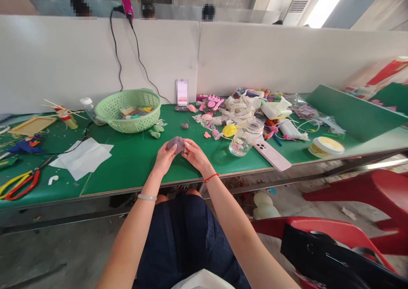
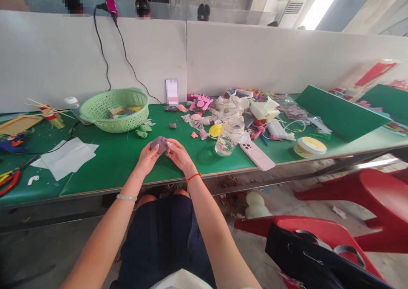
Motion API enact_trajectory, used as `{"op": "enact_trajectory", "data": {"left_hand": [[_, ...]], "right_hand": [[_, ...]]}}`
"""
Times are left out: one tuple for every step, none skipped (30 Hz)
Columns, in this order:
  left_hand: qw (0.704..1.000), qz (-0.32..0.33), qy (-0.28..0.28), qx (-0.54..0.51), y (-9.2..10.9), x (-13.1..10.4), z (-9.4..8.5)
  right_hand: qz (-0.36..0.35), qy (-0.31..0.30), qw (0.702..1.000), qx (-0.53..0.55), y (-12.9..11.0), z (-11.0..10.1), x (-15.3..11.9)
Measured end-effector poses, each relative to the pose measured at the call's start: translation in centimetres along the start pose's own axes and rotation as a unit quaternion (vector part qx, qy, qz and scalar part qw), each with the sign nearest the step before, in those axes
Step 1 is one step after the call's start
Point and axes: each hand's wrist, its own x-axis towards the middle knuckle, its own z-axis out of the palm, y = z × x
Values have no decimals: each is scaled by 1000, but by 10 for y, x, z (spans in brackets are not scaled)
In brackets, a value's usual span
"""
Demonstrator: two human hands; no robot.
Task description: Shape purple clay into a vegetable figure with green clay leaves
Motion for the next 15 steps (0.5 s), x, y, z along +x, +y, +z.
{"op": "enact_trajectory", "data": {"left_hand": [[1000,3,5,-2,-1,1,-1],[1000,5,7,-4,-2,2,-1],[1000,6,7,-5,-2,2,-2],[1000,5,7,-5,-3,3,-2],[1000,5,8,-5,-4,3,-2],[1000,4,8,-4,-4,3,-2],[1000,3,9,-4,-4,3,-2],[1000,3,9,-4,-4,3,-2],[1000,3,10,-4,-4,3,-2],[1000,3,11,-4,-4,3,-2],[1000,3,12,-4,-4,3,-1],[1000,1,12,-5,-4,3,-1],[1000,0,13,-5,-3,3,-1],[1000,-3,12,-6,-3,3,-1],[1000,-5,12,-7,-3,3,-1]], "right_hand": [[0,-2,1000,-2,0,0,0],[1,-2,1000,-3,0,0,0],[2,0,1000,-3,0,0,0],[2,5,1000,-3,0,0,0],[4,10,1000,-3,0,0,0],[5,15,1000,-4,0,0,0],[7,18,1000,-5,-1,0,0],[9,19,1000,-7,-1,0,0],[10,18,1000,-8,-1,1,0],[11,17,1000,-9,-1,1,0],[14,17,1000,-9,-1,2,0],[17,17,1000,-6,-2,3,0],[21,19,1000,-3,-2,4,0],[25,21,999,2,-2,5,-1],[28,24,999,6,-3,6,-1]]}}
